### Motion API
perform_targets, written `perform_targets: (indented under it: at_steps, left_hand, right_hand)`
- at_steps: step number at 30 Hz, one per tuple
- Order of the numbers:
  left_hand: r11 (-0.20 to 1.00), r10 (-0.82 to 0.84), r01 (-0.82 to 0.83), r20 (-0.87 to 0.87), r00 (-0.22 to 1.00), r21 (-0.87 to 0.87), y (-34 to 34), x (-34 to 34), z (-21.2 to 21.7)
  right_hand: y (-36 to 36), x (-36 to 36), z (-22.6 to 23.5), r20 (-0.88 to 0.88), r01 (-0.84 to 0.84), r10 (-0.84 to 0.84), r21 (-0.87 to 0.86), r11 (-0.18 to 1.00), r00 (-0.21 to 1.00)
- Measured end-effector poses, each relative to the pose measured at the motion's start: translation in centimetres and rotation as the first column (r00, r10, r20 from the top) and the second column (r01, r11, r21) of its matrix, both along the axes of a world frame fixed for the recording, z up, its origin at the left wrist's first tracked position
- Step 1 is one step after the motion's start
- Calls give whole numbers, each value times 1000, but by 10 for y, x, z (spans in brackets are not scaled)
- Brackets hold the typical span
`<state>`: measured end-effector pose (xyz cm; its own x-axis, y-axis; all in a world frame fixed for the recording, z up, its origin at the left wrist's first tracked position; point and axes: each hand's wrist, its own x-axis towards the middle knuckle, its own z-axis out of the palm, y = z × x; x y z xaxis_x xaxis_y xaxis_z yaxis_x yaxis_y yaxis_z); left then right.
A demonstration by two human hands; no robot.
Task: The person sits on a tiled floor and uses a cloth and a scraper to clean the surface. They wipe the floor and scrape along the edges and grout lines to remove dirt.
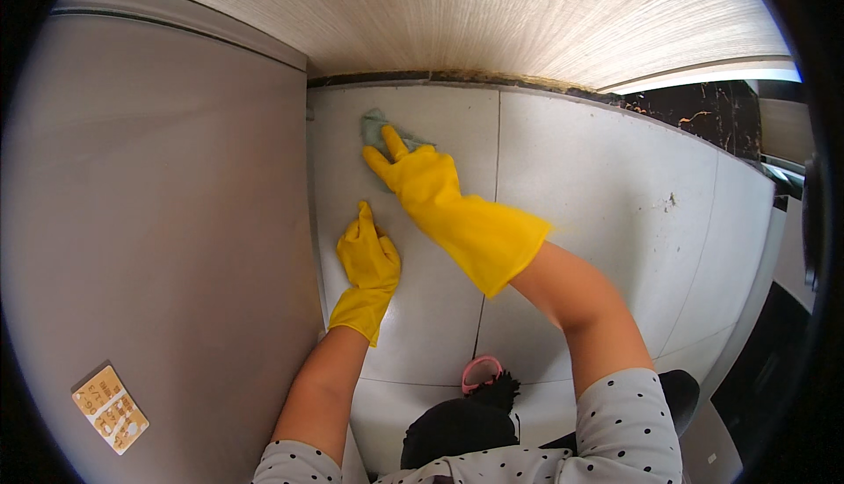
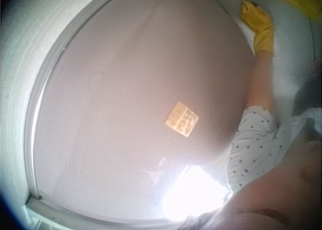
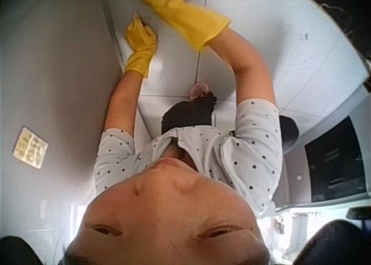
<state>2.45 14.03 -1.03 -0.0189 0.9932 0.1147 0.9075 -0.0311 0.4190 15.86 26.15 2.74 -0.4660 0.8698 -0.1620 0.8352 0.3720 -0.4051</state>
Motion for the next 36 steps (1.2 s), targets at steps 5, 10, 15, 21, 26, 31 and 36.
perform_targets:
  at_steps: [5, 10, 15, 21, 26, 31, 36]
  left_hand:
    - [1000, 20, -20, -14, 1000, -18, -1, -6, -3]
    - [1000, -3, 3, -4, 1000, -18, 5, 7, -3]
    - [1000, -11, 11, -2, 1000, 17, 1, 3, -2]
    - [1000, 25, -24, -35, 999, 19, -3, -6, -1]
    - [997, -23, 29, 84, 996, -66, 1, -1, -6]
    - [991, 59, -49, 81, 995, -123, -4, -1, -12]
    - [998, 62, -61, 26, 998, -30, -2, -3, -9]
  right_hand:
    - [42, -28, -14, -235, 49, -63, -63, 997, 970]
    - [84, -85, -31, -250, 86, -70, 57, 995, 966]
    - [88, -58, -36, -134, 68, -60, 54, 996, 989]
    - [53, 43, -16, -290, 406, -370, 75, 911, 883]
    - [33, -54, -19, -198, 62, -31, 154, 986, 980]
    - [55, -89, -27, 17, 42, -40, -111, 993, 999]
    - [51, -81, -29, -86, 49, -41, 101, 994, 995]
